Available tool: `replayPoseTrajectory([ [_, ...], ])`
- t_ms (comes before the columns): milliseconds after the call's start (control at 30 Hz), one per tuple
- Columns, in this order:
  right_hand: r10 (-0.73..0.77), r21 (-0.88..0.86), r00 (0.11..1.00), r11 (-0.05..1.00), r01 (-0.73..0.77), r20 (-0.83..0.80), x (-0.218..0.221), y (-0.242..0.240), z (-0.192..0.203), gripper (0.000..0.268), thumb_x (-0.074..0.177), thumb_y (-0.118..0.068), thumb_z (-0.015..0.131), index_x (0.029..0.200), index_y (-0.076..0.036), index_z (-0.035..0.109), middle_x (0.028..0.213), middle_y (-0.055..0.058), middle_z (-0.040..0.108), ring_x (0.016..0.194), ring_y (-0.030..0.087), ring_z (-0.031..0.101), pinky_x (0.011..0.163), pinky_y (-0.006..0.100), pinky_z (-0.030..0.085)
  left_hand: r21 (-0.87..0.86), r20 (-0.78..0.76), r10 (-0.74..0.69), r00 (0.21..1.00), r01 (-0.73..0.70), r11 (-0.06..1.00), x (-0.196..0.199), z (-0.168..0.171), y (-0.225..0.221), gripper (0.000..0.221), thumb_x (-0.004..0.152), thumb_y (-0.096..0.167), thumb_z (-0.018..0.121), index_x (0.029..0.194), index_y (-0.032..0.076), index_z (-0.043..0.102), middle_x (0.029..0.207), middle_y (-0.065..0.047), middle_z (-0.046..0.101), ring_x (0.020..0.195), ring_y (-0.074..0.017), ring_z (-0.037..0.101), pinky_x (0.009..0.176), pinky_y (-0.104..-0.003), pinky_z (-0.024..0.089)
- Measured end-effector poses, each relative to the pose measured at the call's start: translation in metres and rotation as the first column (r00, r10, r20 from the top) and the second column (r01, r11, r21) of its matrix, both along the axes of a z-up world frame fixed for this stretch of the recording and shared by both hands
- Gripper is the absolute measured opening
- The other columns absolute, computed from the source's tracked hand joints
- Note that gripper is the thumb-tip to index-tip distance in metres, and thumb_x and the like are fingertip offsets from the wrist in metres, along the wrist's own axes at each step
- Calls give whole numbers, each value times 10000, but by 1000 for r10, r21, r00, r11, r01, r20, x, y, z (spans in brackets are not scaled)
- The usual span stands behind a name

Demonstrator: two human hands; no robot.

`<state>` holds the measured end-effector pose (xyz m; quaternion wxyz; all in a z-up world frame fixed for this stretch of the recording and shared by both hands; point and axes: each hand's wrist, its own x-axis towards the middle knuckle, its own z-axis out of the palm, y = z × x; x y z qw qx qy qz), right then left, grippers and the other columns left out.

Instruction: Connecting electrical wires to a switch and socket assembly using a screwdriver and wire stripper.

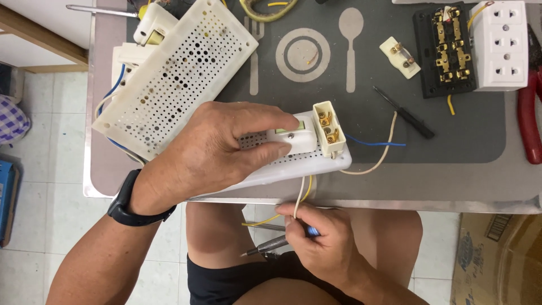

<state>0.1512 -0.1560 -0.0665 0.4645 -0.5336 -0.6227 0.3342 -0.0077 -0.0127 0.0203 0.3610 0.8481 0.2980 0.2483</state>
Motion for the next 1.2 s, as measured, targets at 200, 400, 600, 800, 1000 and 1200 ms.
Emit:
replayPoseTrajectory([
  [200,-10,-44,1000,999,10,8,2,-6,0,194,762,25,588,873,-49,729,659,-21,697,467,72,503,491,198,473,-10,34,8,999,-8,1000,0,-2,-2,207,872,108,721,1068,51,687,991,-69,729,794,-153,689,686,-222,543],
  [400,-37,-196,999,980,28,-39,4,-11,7,237,798,-37,633,1004,-44,748,530,-60,462,469,70,346,460,208,388,74,46,13,999,-17,997,0,-2,-2,220,860,113,760,1057,32,706,973,-81,746,732,-148,697,649,-231,554],
  [600,-74,-286,997,956,66,-17,3,-12,15,460,792,-94,666,1251,-94,654,478,-60,458,502,73,386,563,197,443,-47,-18,82,996,-82,995,1,1,-5,227,853,169,734,1067,95,723,871,-7,756,643,-86,645,610,-210,519],
  [800,-88,-265,995,961,72,-46,-1,-16,18,464,811,-80,638,1274,-71,625,478,-56,402,491,78,377,544,198,429,-163,-61,148,987,-156,974,3,6,-8,224,846,188,729,1056,115,751,601,24,618,497,-68,485,497,-208,423],
  [1000,-80,-285,991,957,47,-105,0,-18,18,420,821,-74,648,1241,-58,659,500,-48,346,513,98,323,534,208,370,-189,-103,175,979,-192,963,4,10,-9,223,840,200,717,1049,139,765,604,46,610,516,-48,470,510,-195,405],
  [1200,-36,-302,998,953,20,-48,27,-27,19,202,779,-138,756,978,-101,772,698,-54,695,538,26,487,493,174,435,-267,-110,199,974,-222,938,6,6,-7,209,845,176,753,1052,153,772,596,70,518,536,-38,415,530,-178,382],
])
